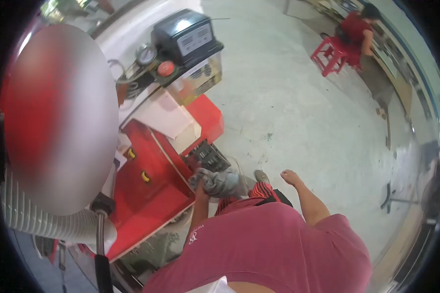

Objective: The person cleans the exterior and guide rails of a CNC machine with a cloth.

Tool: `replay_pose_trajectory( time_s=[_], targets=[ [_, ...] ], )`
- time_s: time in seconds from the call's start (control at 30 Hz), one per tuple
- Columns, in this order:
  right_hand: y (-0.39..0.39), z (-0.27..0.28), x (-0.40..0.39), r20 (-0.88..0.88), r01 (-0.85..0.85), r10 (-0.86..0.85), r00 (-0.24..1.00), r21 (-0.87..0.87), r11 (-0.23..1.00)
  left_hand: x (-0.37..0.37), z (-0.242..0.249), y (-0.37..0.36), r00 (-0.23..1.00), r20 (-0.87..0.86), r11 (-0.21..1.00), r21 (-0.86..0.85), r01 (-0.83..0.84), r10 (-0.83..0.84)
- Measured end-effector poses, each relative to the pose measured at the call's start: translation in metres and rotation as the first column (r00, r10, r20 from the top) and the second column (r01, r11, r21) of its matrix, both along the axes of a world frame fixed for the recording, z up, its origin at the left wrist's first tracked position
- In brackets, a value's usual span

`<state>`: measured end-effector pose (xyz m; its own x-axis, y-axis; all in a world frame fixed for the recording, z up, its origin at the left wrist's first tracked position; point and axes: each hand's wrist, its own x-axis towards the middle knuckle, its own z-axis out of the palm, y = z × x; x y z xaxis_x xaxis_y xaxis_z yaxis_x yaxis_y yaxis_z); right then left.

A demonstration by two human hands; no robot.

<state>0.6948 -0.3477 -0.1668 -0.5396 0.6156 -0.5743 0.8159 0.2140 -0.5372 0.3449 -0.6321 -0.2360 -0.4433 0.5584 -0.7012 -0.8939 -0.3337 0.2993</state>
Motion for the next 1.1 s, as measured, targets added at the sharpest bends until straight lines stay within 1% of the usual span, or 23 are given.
replay_pose_trajectory(
  time_s=[0.03, 0.07, 0.1, 0.13, 0.2, 0.23, 0.27, 0.3, 0.37, 0.43, 0.47, 0.53, 0.57, 0.6, 0.63, 0.67, 0.73, 0.8, 0.87, 0.93, 1.0, 1.07, 1.1],
  targets=[
    [-0.009, -0.003, 0.015, 0.040, -0.044, 0.042, 0.998, 0.031, 0.999, -0.029, 0.000, -0.001, 0.954, -0.290, 0.991, -0.084, -0.103, 0.074],
    [-0.019, -0.006, 0.024, 0.079, -0.096, 0.091, 0.993, 0.063, 0.993, -0.054, 0.021, -0.001, 0.950, -0.308, 0.994, -0.071, -0.085, 0.059],
    [-0.026, -0.004, 0.026, 0.129, -0.063, 0.068, 0.989, -0.041, 0.997, -0.078, 0.052, 0.000, 0.808, -0.574, 0.926, -0.363, -0.105, -0.133],
    [-0.031, -0.002, 0.033, 0.170, -0.035, 0.058, 0.984, -0.135, 0.990, -0.091, 0.087, 0.008, 0.586, -0.723, 0.778, -0.583, -0.235, -0.365],
    [-0.034, -0.033, 0.054, 0.288, 0.115, -0.024, 0.957, -0.303, 0.946, -0.095, 0.105, 0.007, 0.519, -0.778, 0.788, -0.546, -0.283, -0.353],
    [-0.037, -0.019, 0.049, 0.224, 0.087, -0.032, 0.974, -0.243, 0.966, -0.093, 0.070, -0.006, 0.669, -0.689, 0.826, -0.528, -0.197, -0.280],
    [-0.029, -0.047, 0.058, 0.141, -0.028, 0.055, 0.988, -0.187, 0.982, -0.086, 0.069, 0.000, 0.785, -0.577, 0.864, -0.491, -0.112, -0.227],
    [-0.023, -0.029, 0.048, 0.137, 0.011, 0.011, 0.991, -0.164, 0.986, -0.079, 0.068, 0.007, 0.881, -0.439, 0.892, -0.450, -0.044, -0.178],
    [-0.009, 0.023, 0.007, 0.037, 0.162, -0.157, 0.987, -0.187, 0.969, -0.031, 0.123, 0.030, 0.697, -0.640, 0.912, -0.407, 0.049, -0.323],
    [0.013, 0.071, -0.046, -0.049, 0.293, -0.334, 0.941, -0.373, 0.881, -0.008, 0.102, 0.072, 0.568, -0.689, 0.883, -0.440, 0.165, -0.450],
    [0.022, 0.094, -0.073, -0.102, 0.306, -0.408, 0.907, -0.505, 0.807, 0.000, 0.076, 0.097, 0.768, -0.451, 0.869, -0.414, 0.271, -0.454],
    [0.041, 0.116, -0.119, -0.140, 0.225, -0.594, 0.792, -0.838, 0.498, 0.029, 0.128, 0.158, 0.719, -0.474, 0.861, -0.292, 0.417, -0.509],
    [0.052, 0.102, -0.143, -0.264, 0.070, -0.549, 0.793, -0.856, 0.513, 0.041, 0.164, 0.189, 0.723, -0.471, 0.863, -0.294, 0.411, -0.505],
    [0.067, 0.087, -0.165, -0.389, -0.088, -0.503, 0.772, -0.849, 0.522, 0.053, 0.202, 0.222, 0.512, -0.642, 0.808, -0.325, 0.492, -0.570],
    [0.083, 0.100, -0.175, -0.391, -0.092, -0.493, 0.777, -0.846, 0.525, 0.062, 0.221, 0.249, 0.264, -0.769, 0.745, -0.375, 0.552, -0.582],
    [0.104, 0.124, -0.182, -0.349, -0.085, -0.460, 0.817, -0.861, 0.501, 0.064, 0.225, 0.272, 0.271, -0.776, 0.757, -0.367, 0.541, -0.570],
    [0.166, 0.134, -0.183, -0.329, -0.102, -0.391, 0.859, -0.860, 0.500, 0.052, 0.234, 0.321, 0.385, -0.697, 0.685, -0.209, 0.698, -0.605],
    [0.209, 0.139, -0.179, -0.291, -0.040, -0.466, 0.836, -0.878, 0.478, 0.050, 0.243, 0.368, 0.352, -0.704, 0.682, -0.255, 0.685, -0.617],
    [0.248, 0.154, -0.164, -0.317, -0.035, -0.511, 0.799, -0.873, 0.486, 0.057, 0.244, 0.405, 0.228, -0.632, 0.524, -0.332, 0.784, -0.741],
    [0.295, 0.136, -0.143, -0.257, 0.048, -0.605, 0.753, -0.896, 0.441, 0.061, 0.260, 0.441, 0.315, -0.612, 0.555, -0.250, 0.793, -0.726],
    [0.337, 0.133, -0.122, -0.249, 0.060, -0.612, 0.750, -0.897, 0.438, 0.057, 0.229, 0.462, 0.272, -0.709, 0.701, -0.423, 0.573, -0.650],
    [0.376, 0.143, -0.110, -0.238, 0.103, -0.788, 0.568, -0.929, 0.354, 0.044, 0.198, 0.457, 0.229, -0.635, 0.672, -0.655, 0.347, -0.738],
    [0.400, 0.129, -0.095, -0.268, 0.056, -0.784, 0.560, -0.932, 0.359, 0.034, 0.171, 0.444, 0.095, -0.581, 0.574, -0.741, 0.349, -0.808]
  ],
)
